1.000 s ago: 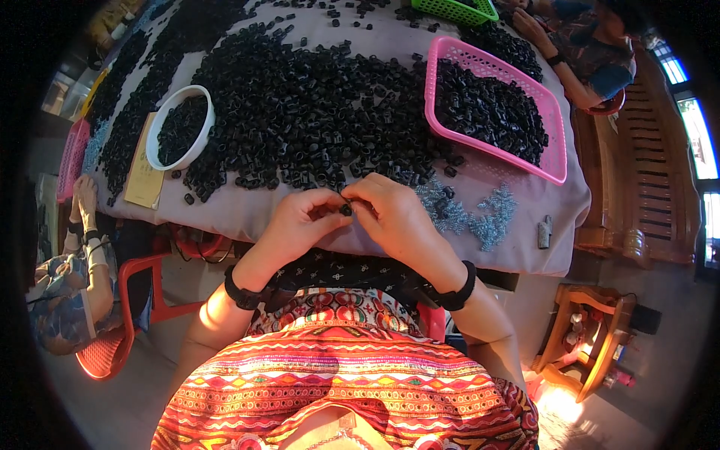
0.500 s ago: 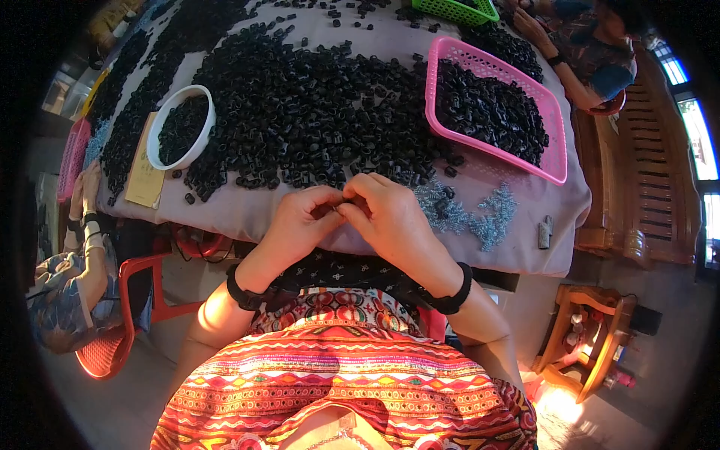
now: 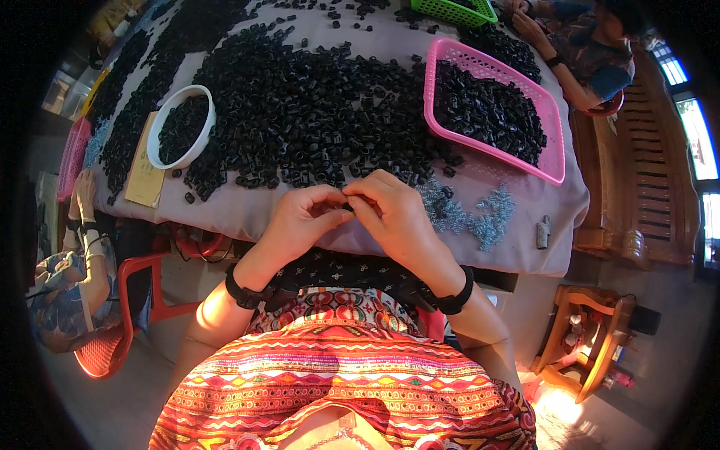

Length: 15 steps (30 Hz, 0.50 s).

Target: Assembling small black shoe components with grey inserts at a workshop table with multiple workers.

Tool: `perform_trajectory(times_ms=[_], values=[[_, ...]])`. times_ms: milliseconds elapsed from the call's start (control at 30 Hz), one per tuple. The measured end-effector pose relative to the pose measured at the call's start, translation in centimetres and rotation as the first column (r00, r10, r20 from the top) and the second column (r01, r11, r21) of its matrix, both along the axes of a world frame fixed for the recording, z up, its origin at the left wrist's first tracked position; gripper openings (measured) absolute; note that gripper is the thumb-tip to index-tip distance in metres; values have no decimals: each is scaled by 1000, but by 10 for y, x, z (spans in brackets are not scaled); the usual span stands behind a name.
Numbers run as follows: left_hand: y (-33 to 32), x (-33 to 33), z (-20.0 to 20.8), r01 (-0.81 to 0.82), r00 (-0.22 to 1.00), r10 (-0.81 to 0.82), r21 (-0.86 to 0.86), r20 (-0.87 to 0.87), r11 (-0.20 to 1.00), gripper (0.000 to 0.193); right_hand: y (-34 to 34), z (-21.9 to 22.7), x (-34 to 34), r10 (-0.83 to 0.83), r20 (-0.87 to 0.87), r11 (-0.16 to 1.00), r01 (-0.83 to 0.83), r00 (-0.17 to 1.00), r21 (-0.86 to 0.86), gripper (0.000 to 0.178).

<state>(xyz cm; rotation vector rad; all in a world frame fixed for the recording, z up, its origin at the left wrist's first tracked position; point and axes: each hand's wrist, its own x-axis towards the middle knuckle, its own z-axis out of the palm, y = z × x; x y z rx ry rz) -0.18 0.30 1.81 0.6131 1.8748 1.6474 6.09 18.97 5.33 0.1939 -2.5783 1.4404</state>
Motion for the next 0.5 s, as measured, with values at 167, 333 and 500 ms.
perform_trajectory(times_ms=[167, 333, 500], values=[[-1, 0, -4, 12, 1000, -12, -14, 5, 1000, 20, -1, 1, 1, -6, -3, 999, 6, 1000, 33, 14], [-1, -1, -7, -33, 998, 30, 66, 52, 997, 20, -4, 4, 5, 7, -6, 998, -7, 1000, 59, 15], [-2, 1, 4, -34, 995, 29, 54, 96, 998, 20, 2, 1, 5, 4, 59, 999, -7, 998, 54, 15]])
